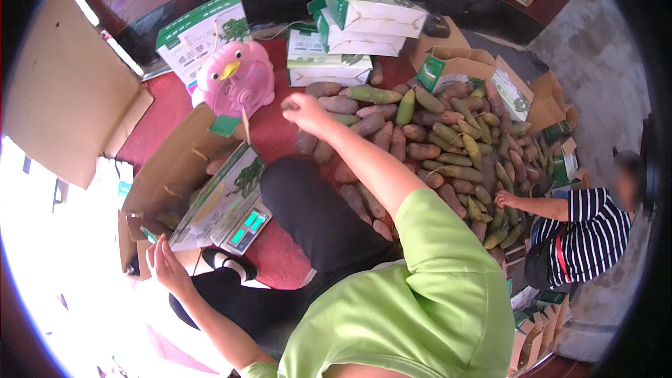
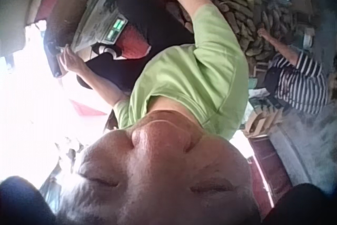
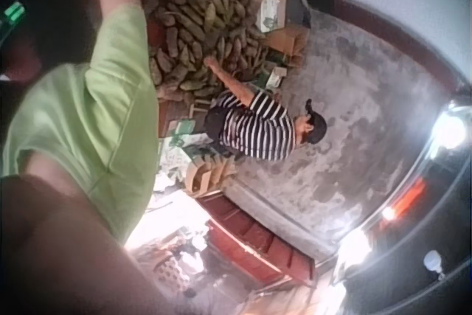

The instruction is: Picking cucumbers from a pile on the floor, weighing them on a digital scale, and placing them into cardboard boxes.

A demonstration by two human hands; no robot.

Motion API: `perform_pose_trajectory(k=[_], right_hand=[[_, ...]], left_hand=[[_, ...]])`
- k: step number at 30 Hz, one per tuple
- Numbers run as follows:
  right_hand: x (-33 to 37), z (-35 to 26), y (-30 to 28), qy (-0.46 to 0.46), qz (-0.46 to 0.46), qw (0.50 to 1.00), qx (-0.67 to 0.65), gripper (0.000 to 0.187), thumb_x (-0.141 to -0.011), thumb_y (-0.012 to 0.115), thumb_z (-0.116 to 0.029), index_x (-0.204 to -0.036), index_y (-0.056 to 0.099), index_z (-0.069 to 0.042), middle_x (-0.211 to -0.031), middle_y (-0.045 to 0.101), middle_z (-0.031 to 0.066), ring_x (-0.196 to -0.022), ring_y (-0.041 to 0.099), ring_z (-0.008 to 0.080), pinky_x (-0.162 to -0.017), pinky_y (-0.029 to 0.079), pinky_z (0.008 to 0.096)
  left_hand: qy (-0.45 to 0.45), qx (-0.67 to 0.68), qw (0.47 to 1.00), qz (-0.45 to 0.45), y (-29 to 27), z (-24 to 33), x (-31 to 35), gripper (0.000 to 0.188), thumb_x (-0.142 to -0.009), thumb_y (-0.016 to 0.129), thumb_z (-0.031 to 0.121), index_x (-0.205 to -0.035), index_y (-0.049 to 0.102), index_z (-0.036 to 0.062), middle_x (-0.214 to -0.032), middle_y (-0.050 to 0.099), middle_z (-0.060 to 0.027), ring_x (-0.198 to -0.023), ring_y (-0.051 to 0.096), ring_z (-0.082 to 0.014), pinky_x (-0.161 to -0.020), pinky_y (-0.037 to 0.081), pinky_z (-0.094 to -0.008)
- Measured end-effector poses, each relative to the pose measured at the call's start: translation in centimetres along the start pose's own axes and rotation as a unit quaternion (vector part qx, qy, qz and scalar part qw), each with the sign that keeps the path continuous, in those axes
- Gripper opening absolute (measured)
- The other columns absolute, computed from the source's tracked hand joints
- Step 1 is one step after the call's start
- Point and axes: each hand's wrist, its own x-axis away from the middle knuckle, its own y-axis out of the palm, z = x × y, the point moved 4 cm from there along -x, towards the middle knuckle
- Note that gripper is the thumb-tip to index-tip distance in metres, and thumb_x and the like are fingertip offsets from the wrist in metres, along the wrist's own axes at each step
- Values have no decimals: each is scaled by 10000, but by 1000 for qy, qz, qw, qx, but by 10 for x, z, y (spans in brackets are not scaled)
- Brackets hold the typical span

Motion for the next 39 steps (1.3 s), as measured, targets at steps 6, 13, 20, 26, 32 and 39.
perform_pose_trajectory(k=[6, 13, 20, 26, 32, 39], right_hand=[[-38, -54, 39, 30, -22, 995, -91, 180, -732, 641, -73, -889, 651, 14, -827, 670, 105, -794, 629, 186, -739, 491, 317], [-40, -34, 74, 105, 64, 977, -172, 187, -777, 595, -91, -913, 646, 26, -847, 658, 109, -782, 615, 191, -681, 474, 318], [-44, -12, 68, 72, 16, 997, -32, 265, -752, 500, -31, -952, 671, 0, -933, 661, 200, -918, 628, 302, -807, 467, 357], [-45, -12, 74, 83, -38, 995, 46, 327, -751, 475, -29, -1028, 648, -15, -994, 651, 202, -958, 616, 313, -821, 463, 355], [-53, 2, 77, 73, -48, 990, 110, 347, -749, 479, -55, -1056, 639, -31, -1030, 632, 223, -1002, 592, 348, -851, 452, 377], [-55, 11, 81, 105, -63, 985, 122, 360, -750, 493, -89, -1080, 626, -32, -1065, 616, 231, -1049, 568, 359, -880, 438, 389]], left_hand=[[-28, 6, 1000, 7, 8, 8, -5, 154, -876, 564, 57, -980, 672, 22, -875, 594, -99, -821, 573, -206, -731, 453, -295], [-38, 10, 999, 15, 2, 15, -8, 152, -886, 572, 89, -964, 681, 17, -858, 609, -82, -766, 586, -162, -670, 457, -264], [-36, 39, 998, 33, 4, 8, -11, 141, -875, 578, 62, -955, 680, 7, -841, 620, -101, -763, 603, -171, -672, 468, -267], [-82, 66, 994, 42, 8, 10, -12, 127, -864, 605, 87, -921, 680, 1, -822, 618, -87, -756, 600, -164, -691, 460, -259], [-73, 40, 995, 46, 8, 13, -11, 145, -867, 615, 123, -920, 686, 9, -829, 619, -79, -751, 599, -170, -680, 462, -264], [-89, 63, 993, 47, 5, 8, -8, 155, -875, 614, 144, -918, 689, 15, -831, 618, -87, -765, 599, -166, -677, 461, -260]])
